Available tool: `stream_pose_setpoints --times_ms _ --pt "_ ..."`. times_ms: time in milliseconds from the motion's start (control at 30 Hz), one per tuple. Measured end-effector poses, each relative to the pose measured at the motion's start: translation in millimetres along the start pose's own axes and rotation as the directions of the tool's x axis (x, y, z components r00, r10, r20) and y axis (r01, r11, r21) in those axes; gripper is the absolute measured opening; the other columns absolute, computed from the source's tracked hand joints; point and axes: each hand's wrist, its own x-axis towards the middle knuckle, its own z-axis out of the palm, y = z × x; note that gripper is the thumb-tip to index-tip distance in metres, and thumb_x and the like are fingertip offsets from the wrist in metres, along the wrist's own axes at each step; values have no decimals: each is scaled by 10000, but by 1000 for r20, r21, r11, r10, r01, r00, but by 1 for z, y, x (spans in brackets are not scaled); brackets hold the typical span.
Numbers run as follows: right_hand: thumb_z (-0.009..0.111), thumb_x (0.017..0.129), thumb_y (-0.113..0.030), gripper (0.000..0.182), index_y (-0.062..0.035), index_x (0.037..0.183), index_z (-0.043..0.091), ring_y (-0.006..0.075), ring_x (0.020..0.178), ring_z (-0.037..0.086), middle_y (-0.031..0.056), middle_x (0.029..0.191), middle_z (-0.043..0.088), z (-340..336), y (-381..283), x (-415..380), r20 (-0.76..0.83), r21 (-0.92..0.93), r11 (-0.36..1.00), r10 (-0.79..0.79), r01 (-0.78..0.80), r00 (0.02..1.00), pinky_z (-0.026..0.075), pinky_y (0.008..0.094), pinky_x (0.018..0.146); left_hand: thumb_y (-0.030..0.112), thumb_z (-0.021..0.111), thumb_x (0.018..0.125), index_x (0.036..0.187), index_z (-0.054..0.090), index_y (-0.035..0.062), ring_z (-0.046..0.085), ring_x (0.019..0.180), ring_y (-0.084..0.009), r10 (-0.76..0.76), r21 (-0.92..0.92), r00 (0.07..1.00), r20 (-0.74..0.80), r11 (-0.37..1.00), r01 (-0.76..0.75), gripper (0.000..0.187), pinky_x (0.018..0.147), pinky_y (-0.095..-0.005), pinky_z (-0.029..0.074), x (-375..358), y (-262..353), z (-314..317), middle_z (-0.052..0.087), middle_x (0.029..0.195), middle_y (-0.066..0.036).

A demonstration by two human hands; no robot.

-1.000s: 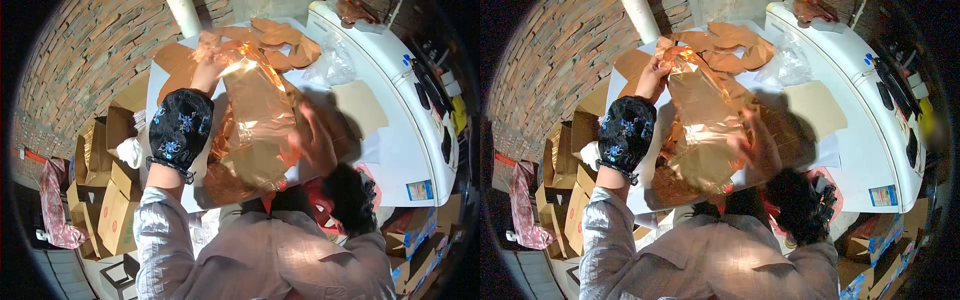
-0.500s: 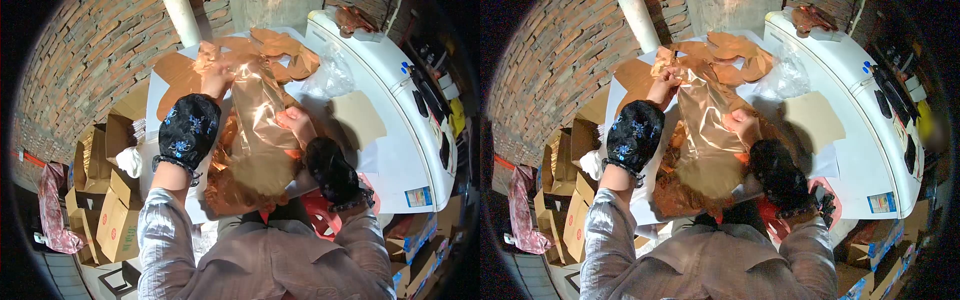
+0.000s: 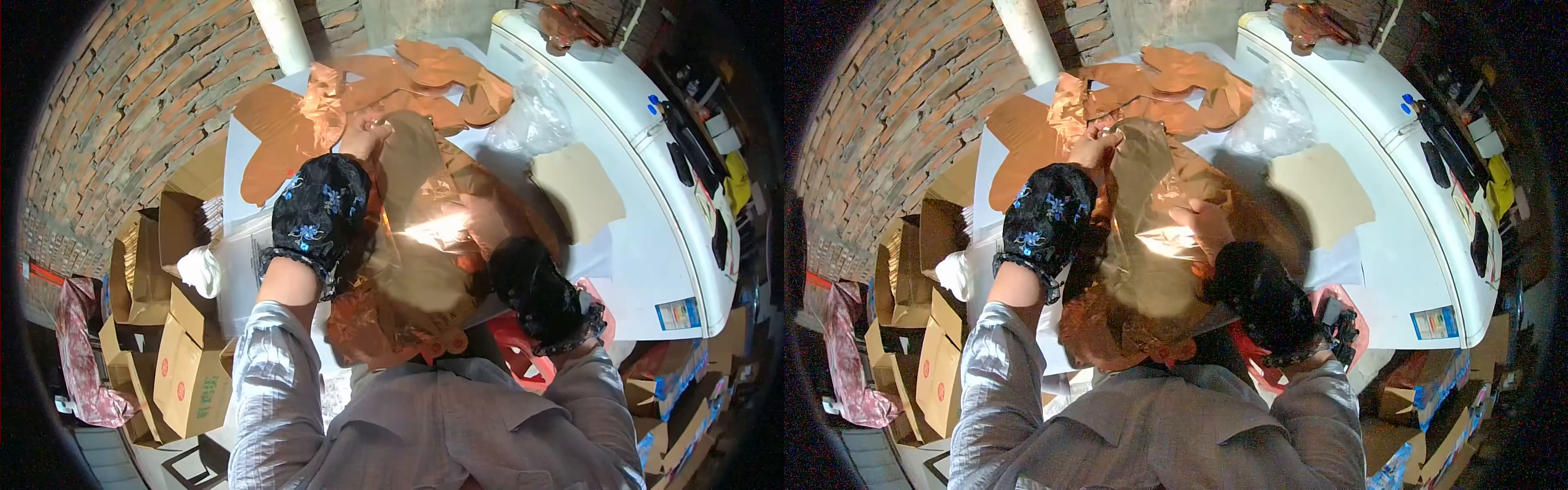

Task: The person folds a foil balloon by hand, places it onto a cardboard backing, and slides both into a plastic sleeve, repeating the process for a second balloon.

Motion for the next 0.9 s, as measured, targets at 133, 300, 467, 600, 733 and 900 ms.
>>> stream_pose_setpoints --times_ms 133,300,467,600,733,900 --pt "638 833 -210 216 -6 767 621 116 628 533 15 716 599 -4 21 6 -9 -6 1000 3 -3 1000 422 288 585 -20 692 817 1112 559 54 619 779 -140 15 -46 1000 -1 999 -15 332 697 -256 497 5 -6 -3 640 892 -43" --pt "617 830 -165 169 -10 762 621 117 624 532 20 675 583 -3 13 -2 3 -19 1000 -4 4 1000 409 290 576 -5 707 811 1137 569 34 613 788 -136 6 -77 998 -62 997 -11 357 718 -260 488 -13 2 15 642 907 -39" --pt "619 861 -160 126 -34 866 634 109 659 534 2 727 565 -6 -1 -10 116 -188 982 7 16 993 438 284 592 23 692 836 1139 570 23 615 772 -149 1 -84 998 56 996 4 327 714 -270 498 -32 17 24 647 913 -48" --pt "628 888 -138 217 -58 1090 629 83 725 553 -27 898 588 -47 53 27 284 -334 939 13 87 959 499 222 656 65 667 876 1144 567 24 639 811 -168 -82 67 997 -14 994 82 289 735 -301 533 -9 -3 -16 655 945 -69" --pt "607 927 -168 221 -57 1117 618 58 754 568 -18 925 621 -77 79 36 313 -44 994 -85 104 946 500 191 701 127 614 935 1191 563 34 646 880 -175 -13 310 997 -78 950 37 277 800 -299 530 -86 22 -37 661 992 -86" --pt "582 953 -224 224 -32 1053 642 79 827 600 13 945 644 -42 0 -18 237 79 974 190 -214 953 508 233 741 182 554 986 1266 542 26 604 1016 -164 5 460 997 -77 887 31 321 904 -297 462 -228 41 -69 642 1121 -81"
